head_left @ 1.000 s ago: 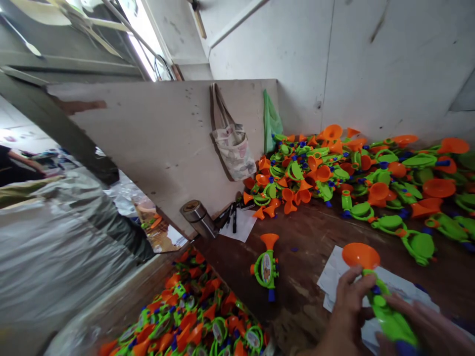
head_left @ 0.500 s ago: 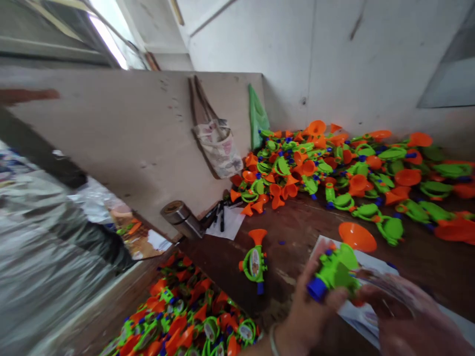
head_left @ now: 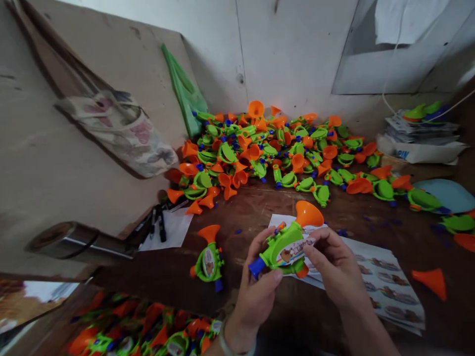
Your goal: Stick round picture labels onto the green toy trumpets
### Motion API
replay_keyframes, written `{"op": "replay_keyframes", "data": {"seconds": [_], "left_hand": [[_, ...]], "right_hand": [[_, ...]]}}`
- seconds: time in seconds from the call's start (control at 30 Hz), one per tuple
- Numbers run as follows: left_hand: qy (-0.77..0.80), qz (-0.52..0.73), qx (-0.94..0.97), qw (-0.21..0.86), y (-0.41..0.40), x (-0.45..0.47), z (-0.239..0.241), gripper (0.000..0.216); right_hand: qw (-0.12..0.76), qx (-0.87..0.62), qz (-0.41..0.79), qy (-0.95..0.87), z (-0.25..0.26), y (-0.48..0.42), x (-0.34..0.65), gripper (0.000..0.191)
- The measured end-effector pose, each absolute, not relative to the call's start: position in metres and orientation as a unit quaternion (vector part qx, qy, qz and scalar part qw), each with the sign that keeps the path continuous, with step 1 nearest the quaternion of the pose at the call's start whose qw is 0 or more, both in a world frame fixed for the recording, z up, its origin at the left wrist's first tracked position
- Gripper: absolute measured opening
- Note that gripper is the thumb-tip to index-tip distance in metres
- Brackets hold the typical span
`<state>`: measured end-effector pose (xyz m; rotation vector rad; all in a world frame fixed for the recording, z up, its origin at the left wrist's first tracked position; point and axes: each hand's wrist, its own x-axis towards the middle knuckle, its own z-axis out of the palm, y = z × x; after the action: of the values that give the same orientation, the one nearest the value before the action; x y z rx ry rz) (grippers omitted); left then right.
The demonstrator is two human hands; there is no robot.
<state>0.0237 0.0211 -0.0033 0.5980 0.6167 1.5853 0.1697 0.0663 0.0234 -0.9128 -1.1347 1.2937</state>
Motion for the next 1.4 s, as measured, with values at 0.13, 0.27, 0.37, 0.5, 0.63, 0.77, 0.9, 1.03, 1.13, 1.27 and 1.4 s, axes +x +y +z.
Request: {"op": "replay_keyframes", "data": {"seconds": [0.13, 0.27, 0.37, 0.5, 0.63, 0.77, 0.9, 1.03, 1.13, 1.27, 1.4], "left_hand": [[0.272, 0.685, 0.309, 0.602, 0.021, 0.022, -0.002, 0.057], [0.281, 0.679, 0.34, 0.587, 0.019, 0.022, -0.002, 0.053], [0.29, 0.681, 0.345, 0.577, 0.019, 0.022, -0.003, 0.053], [0.299, 0.683, 0.345, 0.57, 0.019, 0.023, -0.004, 0.052], [0.333, 0.682, 0.346, 0.551, 0.02, 0.024, -0.006, 0.053], [0.381, 0.678, 0.332, 0.534, 0.02, 0.026, -0.007, 0.046], [0.42, 0.685, 0.327, 0.498, 0.017, 0.028, -0.01, 0.047], [0.44, 0.697, 0.335, 0.457, 0.014, 0.028, -0.015, 0.043], [0.425, 0.701, 0.35, 0.453, 0.013, 0.027, -0.015, 0.04], [0.408, 0.695, 0.375, 0.458, 0.011, 0.026, -0.015, 0.038], [0.42, 0.69, 0.397, 0.436, 0.009, 0.025, -0.019, 0.039]], "right_hand": [[0.542, -0.384, 0.551, -0.505, 0.027, 0.068, 0.173, 0.031], [0.535, -0.39, 0.548, -0.511, 0.028, 0.067, 0.176, 0.031], [0.53, -0.393, 0.551, -0.511, 0.028, 0.067, 0.177, 0.034], [0.523, -0.398, 0.538, -0.528, 0.03, 0.066, 0.177, 0.035], [0.522, -0.398, 0.525, -0.542, 0.03, 0.065, 0.177, 0.032], [0.524, -0.401, 0.49, -0.569, 0.028, 0.064, 0.176, 0.021], [0.54, -0.432, 0.368, -0.622, 0.03, 0.063, 0.172, 0.01], [0.551, -0.442, 0.258, -0.659, 0.037, 0.063, 0.169, 0.01], [0.548, -0.438, 0.238, -0.672, 0.04, 0.064, 0.17, 0.011], [0.551, -0.428, 0.233, -0.677, 0.039, 0.066, 0.171, 0.011], [0.543, -0.43, 0.229, -0.684, 0.039, 0.066, 0.172, 0.012]]}}
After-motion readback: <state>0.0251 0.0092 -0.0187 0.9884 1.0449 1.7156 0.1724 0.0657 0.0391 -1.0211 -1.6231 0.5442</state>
